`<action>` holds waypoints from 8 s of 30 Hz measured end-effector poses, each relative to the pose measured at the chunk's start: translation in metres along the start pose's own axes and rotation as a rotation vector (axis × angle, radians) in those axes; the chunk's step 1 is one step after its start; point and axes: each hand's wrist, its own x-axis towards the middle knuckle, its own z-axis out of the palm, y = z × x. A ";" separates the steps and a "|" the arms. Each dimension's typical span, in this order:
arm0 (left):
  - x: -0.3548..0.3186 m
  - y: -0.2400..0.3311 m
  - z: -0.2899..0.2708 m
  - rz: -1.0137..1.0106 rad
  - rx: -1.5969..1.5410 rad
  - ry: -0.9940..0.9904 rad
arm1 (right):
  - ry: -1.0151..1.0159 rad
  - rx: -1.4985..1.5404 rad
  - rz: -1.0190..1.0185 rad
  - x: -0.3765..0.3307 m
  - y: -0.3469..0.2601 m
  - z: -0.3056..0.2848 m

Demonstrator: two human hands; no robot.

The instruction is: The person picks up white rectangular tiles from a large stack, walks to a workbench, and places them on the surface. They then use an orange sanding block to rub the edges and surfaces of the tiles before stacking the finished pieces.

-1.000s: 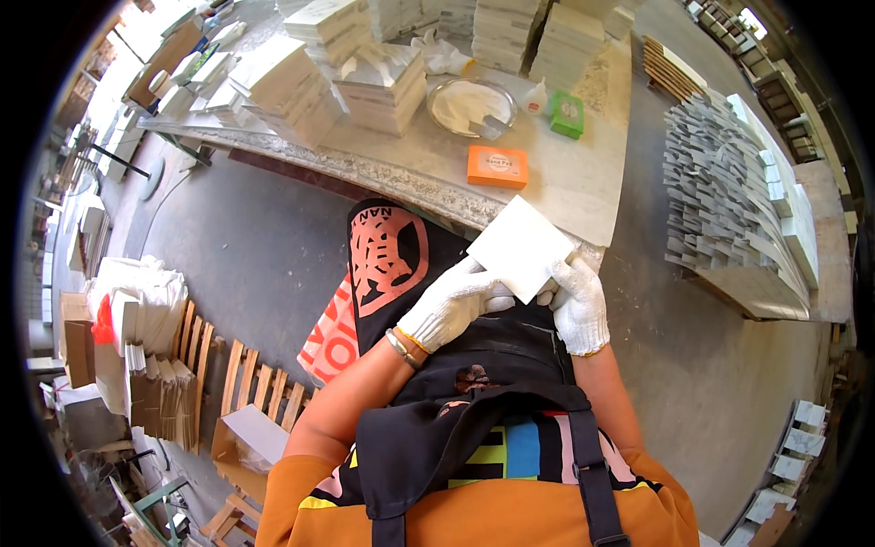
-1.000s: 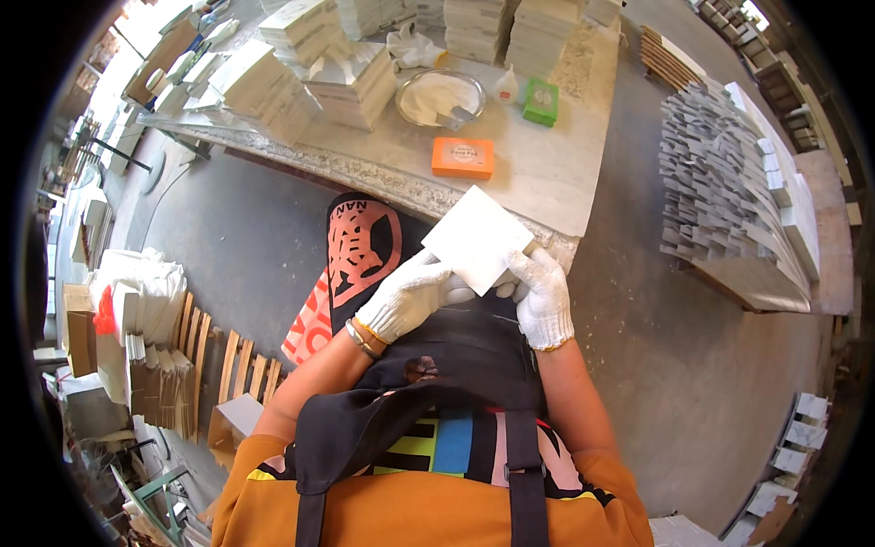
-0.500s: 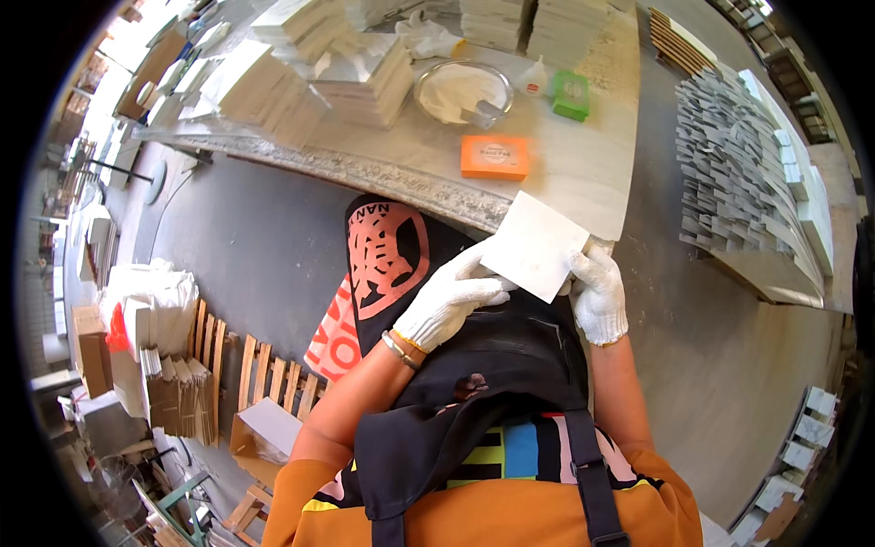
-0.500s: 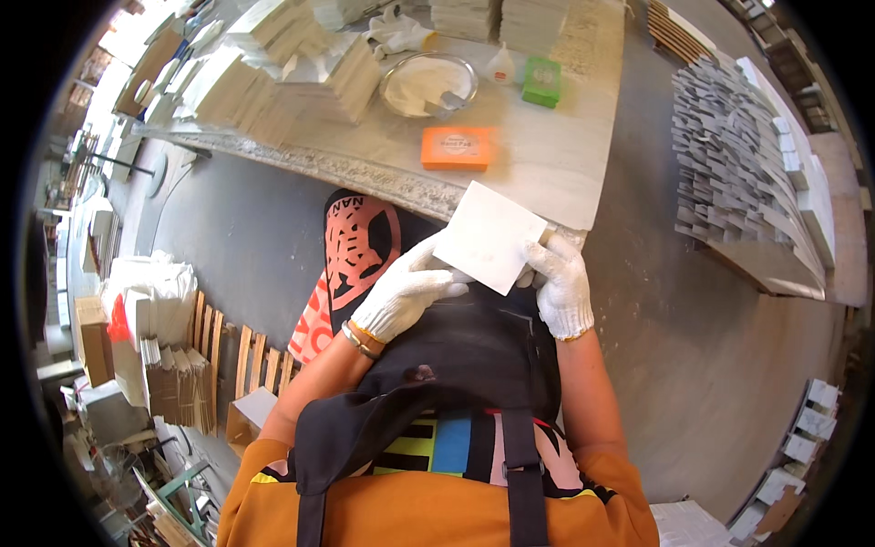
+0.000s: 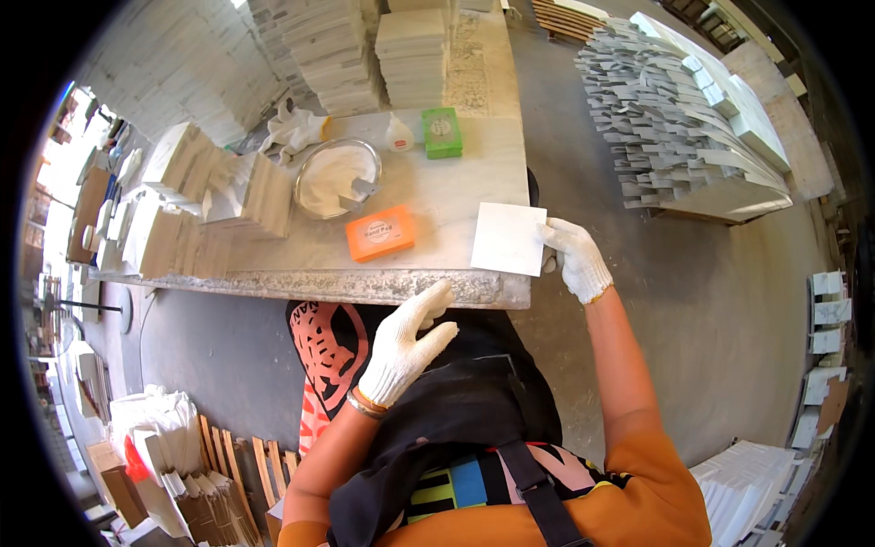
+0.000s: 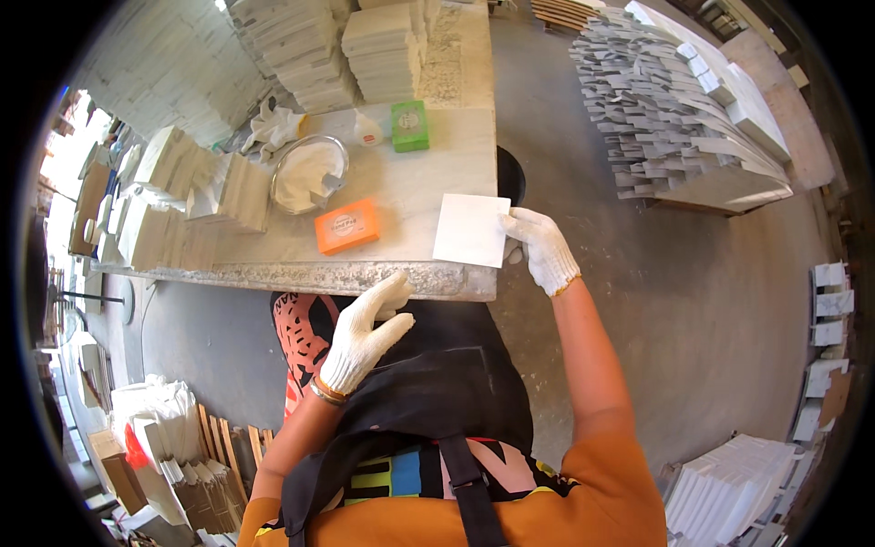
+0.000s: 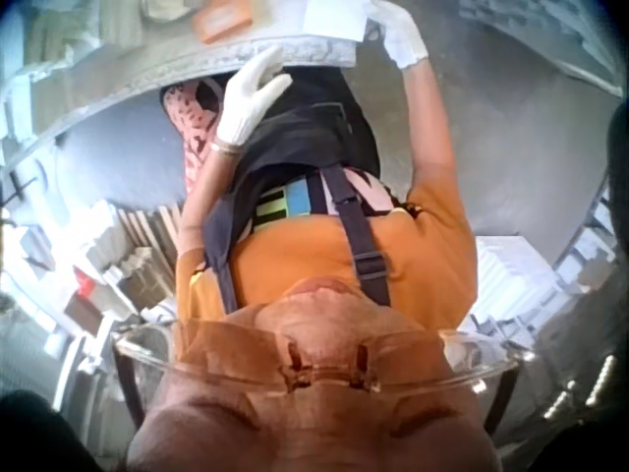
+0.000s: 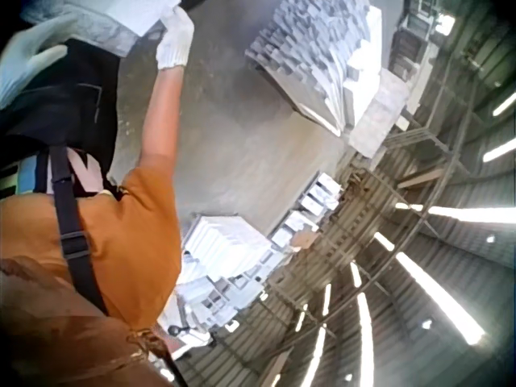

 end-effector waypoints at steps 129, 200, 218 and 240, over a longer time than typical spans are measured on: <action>0.182 -0.054 0.043 0.634 0.830 0.006 | 0.144 -1.227 -0.799 0.050 -0.067 0.132; 0.168 0.006 0.029 0.725 0.713 -0.137 | 0.429 0.107 -0.222 -0.027 0.024 0.028; 0.175 0.000 0.026 0.728 0.665 -0.136 | 0.494 -0.432 -0.349 -0.038 0.040 0.039; 0.176 0.001 0.035 0.753 0.707 -0.096 | 0.467 0.044 -0.300 0.056 0.004 0.002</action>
